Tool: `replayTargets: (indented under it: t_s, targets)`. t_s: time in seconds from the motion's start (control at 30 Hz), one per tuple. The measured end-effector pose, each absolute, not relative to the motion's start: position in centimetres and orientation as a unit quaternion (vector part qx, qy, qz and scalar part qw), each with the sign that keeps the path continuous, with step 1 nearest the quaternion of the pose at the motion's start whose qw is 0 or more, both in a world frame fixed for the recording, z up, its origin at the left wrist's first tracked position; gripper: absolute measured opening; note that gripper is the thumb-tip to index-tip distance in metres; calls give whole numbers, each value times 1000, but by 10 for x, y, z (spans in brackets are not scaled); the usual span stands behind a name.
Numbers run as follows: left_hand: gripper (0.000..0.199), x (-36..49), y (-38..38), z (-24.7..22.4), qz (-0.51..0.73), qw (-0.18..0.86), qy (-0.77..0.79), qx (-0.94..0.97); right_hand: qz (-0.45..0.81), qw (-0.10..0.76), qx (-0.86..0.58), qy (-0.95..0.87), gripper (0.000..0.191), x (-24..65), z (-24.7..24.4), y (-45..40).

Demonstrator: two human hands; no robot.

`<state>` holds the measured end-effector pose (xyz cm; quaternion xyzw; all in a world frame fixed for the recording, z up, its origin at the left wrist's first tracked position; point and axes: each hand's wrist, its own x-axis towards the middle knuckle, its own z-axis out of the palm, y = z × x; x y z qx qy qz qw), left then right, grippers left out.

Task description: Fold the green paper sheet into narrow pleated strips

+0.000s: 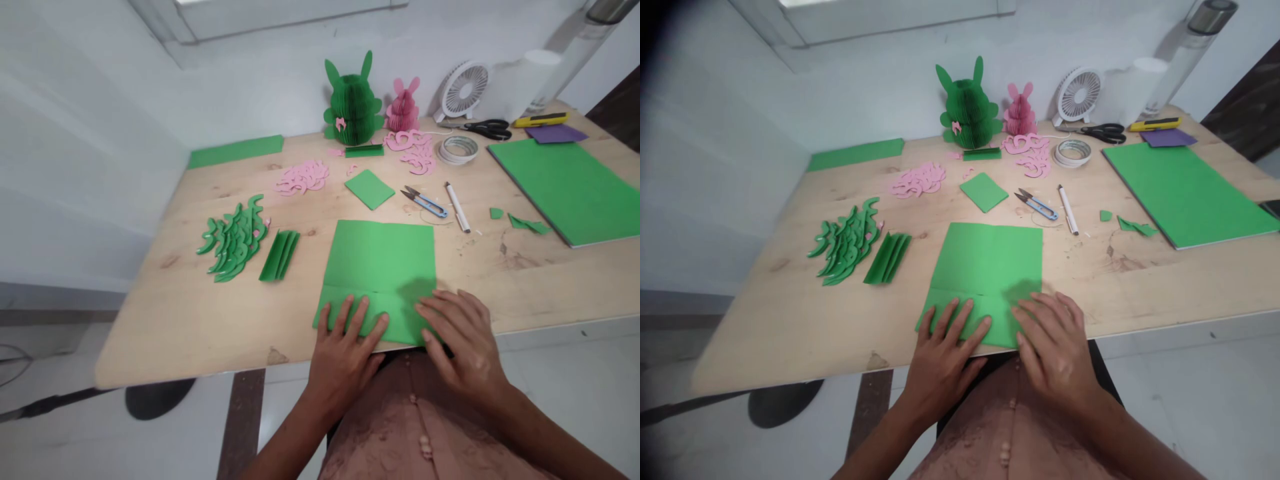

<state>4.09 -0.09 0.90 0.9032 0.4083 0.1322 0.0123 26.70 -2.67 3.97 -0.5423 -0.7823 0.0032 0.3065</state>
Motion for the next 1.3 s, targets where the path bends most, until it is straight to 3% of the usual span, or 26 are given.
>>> replayTargets:
  t_s: [0.3, 1.3]
  targets:
    - [52, 42, -1, 10, 124, 1, 410, 904, 45, 189, -507, -840, 33, 248, 32, -22]
    - [50, 43, -2, 6, 131, -32, 412, 901, 16, 164, -496, -852, 34, 254, 24, -22]
